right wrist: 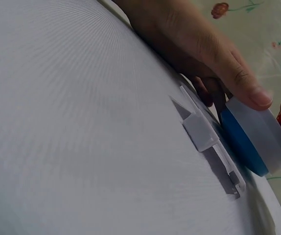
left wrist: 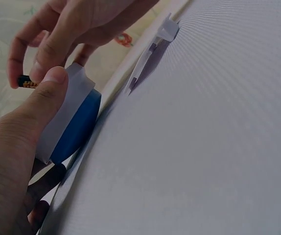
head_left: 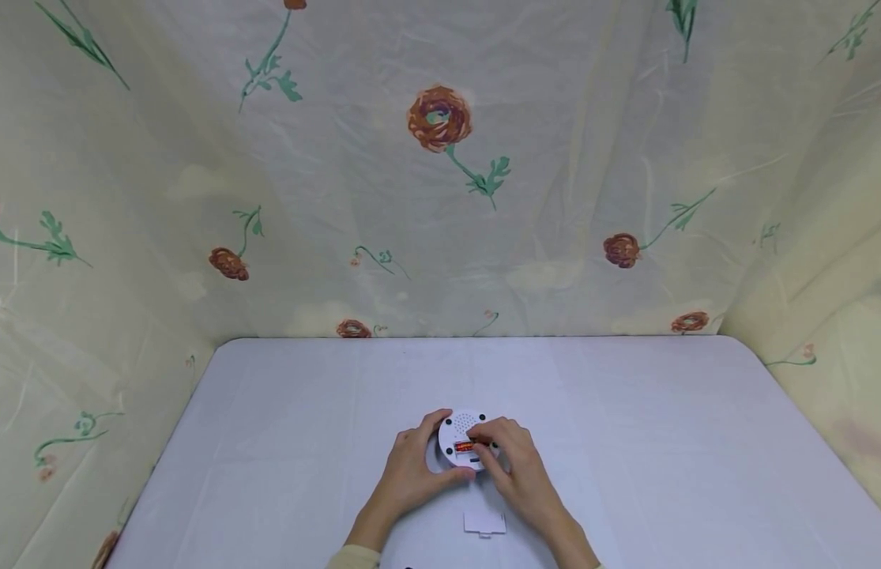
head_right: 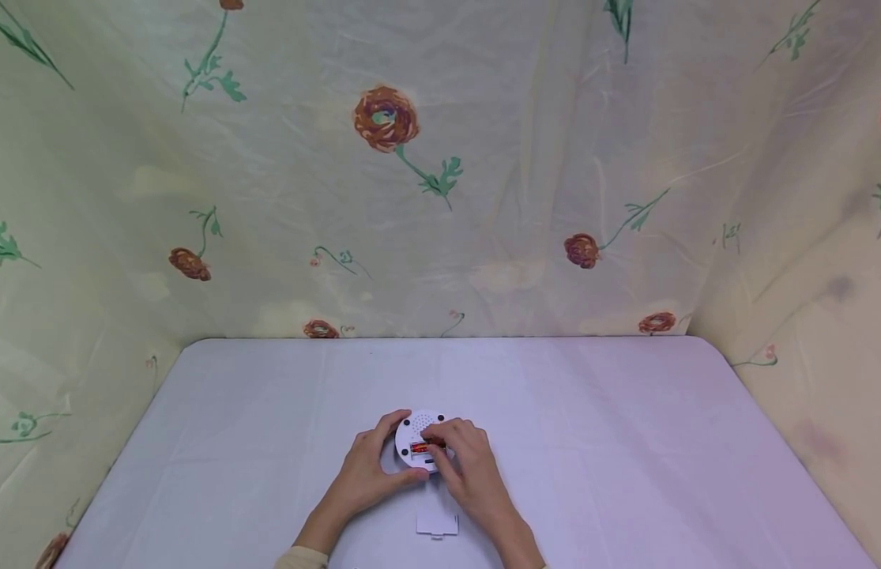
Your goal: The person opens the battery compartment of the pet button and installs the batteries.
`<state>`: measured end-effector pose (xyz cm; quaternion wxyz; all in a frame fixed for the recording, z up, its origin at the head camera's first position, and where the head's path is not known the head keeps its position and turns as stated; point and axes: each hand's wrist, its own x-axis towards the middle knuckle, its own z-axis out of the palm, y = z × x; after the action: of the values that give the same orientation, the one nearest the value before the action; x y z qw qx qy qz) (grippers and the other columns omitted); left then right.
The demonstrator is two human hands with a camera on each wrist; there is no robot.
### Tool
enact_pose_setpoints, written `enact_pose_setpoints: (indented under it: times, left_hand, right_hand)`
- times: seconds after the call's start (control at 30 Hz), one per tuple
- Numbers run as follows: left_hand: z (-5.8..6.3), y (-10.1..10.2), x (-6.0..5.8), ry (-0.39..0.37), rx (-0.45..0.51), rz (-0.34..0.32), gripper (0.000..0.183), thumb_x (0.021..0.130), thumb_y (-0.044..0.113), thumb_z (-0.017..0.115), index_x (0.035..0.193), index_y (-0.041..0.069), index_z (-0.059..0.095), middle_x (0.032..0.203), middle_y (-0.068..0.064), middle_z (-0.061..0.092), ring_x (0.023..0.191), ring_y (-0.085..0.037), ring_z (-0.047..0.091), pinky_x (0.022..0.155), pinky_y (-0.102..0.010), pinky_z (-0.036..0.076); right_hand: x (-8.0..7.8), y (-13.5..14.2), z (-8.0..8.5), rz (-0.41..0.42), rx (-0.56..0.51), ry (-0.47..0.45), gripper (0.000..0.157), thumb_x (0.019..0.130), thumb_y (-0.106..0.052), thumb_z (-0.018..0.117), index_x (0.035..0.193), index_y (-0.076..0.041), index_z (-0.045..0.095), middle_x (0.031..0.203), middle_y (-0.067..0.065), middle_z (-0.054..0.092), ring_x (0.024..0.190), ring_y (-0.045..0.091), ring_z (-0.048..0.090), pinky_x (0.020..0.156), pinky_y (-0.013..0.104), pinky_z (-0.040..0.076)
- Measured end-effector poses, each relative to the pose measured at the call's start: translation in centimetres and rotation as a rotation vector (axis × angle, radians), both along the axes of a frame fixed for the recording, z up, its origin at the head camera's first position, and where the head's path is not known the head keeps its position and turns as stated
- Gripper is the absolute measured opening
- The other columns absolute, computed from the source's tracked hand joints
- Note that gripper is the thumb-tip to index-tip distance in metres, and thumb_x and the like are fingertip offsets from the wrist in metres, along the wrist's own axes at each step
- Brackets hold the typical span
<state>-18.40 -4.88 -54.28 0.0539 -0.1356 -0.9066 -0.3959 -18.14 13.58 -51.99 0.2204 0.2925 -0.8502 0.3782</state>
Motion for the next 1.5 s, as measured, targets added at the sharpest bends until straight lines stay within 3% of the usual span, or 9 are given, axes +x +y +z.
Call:
enact_pose_setpoints:
  times: [0.37, 0.57, 0.83, 0.9, 1.0, 1.1, 1.17, 1.3, 1.5]
  left_hand:
    - [-0.1, 0.0, -0.2, -0.007, -0.005, -0.001, 0.088, 0.057, 0.075, 0.057, 0.131, 0.036, 0.032, 0.128, 0.016, 0.048, 0.110, -0.019, 0.048, 0.089, -0.042, 0.037]
    - [-0.2, 0.1, -0.1, -0.031, -0.042, 0.030, 0.081, 0.061, 0.073, 0.057, 0.130, 0.039, 0.032, 0.127, 0.007, 0.051, 0.106, -0.026, 0.049, 0.084, -0.045, 0.041]
    - [-0.1, 0.1, 0.0, -0.037, -0.051, 0.023, 0.080, 0.062, 0.057, 0.069, 0.131, 0.038, 0.033, 0.126, 0.006, 0.053, 0.106, -0.024, 0.050, 0.085, -0.043, 0.040]
    - [-0.2, 0.1, -0.1, -0.032, -0.058, 0.025, 0.080, 0.062, 0.055, 0.069, 0.131, 0.038, 0.032, 0.126, 0.006, 0.053, 0.106, -0.024, 0.050, 0.085, -0.042, 0.040]
    - [-0.2, 0.2, -0.1, -0.024, -0.064, 0.027, 0.080, 0.062, 0.055, 0.069, 0.131, 0.037, 0.033, 0.125, 0.007, 0.053, 0.106, -0.023, 0.050, 0.085, -0.042, 0.040]
    - [-0.2, 0.2, -0.1, -0.017, -0.064, 0.030, 0.081, 0.061, 0.059, 0.068, 0.130, 0.037, 0.033, 0.125, 0.007, 0.053, 0.105, -0.024, 0.050, 0.085, -0.041, 0.040]
    - [-0.2, 0.2, -0.1, -0.011, -0.060, 0.035, 0.082, 0.060, 0.064, 0.066, 0.130, 0.037, 0.034, 0.124, 0.007, 0.053, 0.104, -0.025, 0.050, 0.084, -0.042, 0.041]
    - [-0.2, 0.2, -0.1, -0.011, -0.055, 0.035, 0.084, 0.059, 0.072, 0.060, 0.130, 0.037, 0.035, 0.125, 0.008, 0.052, 0.104, -0.025, 0.050, 0.084, -0.042, 0.041]
    - [-0.1, 0.2, -0.1, -0.009, -0.058, 0.033, 0.085, 0.058, 0.075, 0.057, 0.130, 0.036, 0.035, 0.125, 0.009, 0.052, 0.105, -0.025, 0.050, 0.085, -0.042, 0.041]
  right_hand:
    - [0.3, -0.8, 0.0, -0.036, 0.016, -0.018, 0.022, 0.080, -0.014, 0.063, 0.099, -0.026, 0.062, 0.095, -0.014, 0.054, 0.092, 0.004, 0.045, 0.079, 0.028, 0.027]
    - [0.7, -2.0, 0.0, -0.081, 0.038, -0.097, 0.008, 0.083, -0.024, 0.061, 0.090, -0.027, 0.063, 0.103, -0.002, 0.051, 0.097, 0.014, 0.039, 0.083, 0.041, 0.025]
    - [0.9, -2.9, -0.1, -0.201, -0.050, -0.248, 0.007, 0.079, -0.027, 0.065, 0.082, -0.029, 0.059, 0.117, 0.004, 0.043, 0.110, 0.018, 0.030, 0.088, 0.038, 0.025]
    - [0.9, -3.0, -0.1, -0.214, -0.079, -0.296, 0.011, 0.079, -0.026, 0.065, 0.086, -0.027, 0.058, 0.124, 0.007, 0.037, 0.116, 0.020, 0.026, 0.091, 0.040, 0.025]
    - [0.8, -3.0, -0.3, -0.223, -0.132, -0.363, 0.031, 0.078, -0.026, 0.066, 0.106, -0.022, 0.053, 0.133, 0.011, 0.026, 0.123, 0.023, 0.021, 0.096, 0.045, 0.026]
    - [0.8, -2.9, -0.4, -0.234, -0.173, -0.452, 0.057, 0.077, -0.029, 0.067, 0.126, -0.020, 0.038, 0.136, 0.009, 0.021, 0.127, 0.022, 0.022, 0.101, 0.047, 0.024]
    - [0.7, -2.8, -0.4, -0.229, -0.197, -0.521, 0.066, 0.078, -0.032, 0.066, 0.132, -0.021, 0.030, 0.137, 0.006, 0.022, 0.127, 0.020, 0.025, 0.103, 0.046, 0.023]
    - [0.7, -2.6, -0.4, -0.227, -0.224, -0.619, 0.071, 0.078, -0.038, 0.065, 0.134, -0.025, 0.025, 0.137, 0.003, 0.030, 0.126, 0.020, 0.031, 0.103, 0.045, 0.024]
    - [0.6, -2.5, -0.3, -0.257, -0.199, -0.634, 0.074, 0.074, -0.041, 0.068, 0.134, -0.027, 0.026, 0.132, 0.008, 0.043, 0.119, 0.021, 0.042, 0.096, 0.045, 0.032]
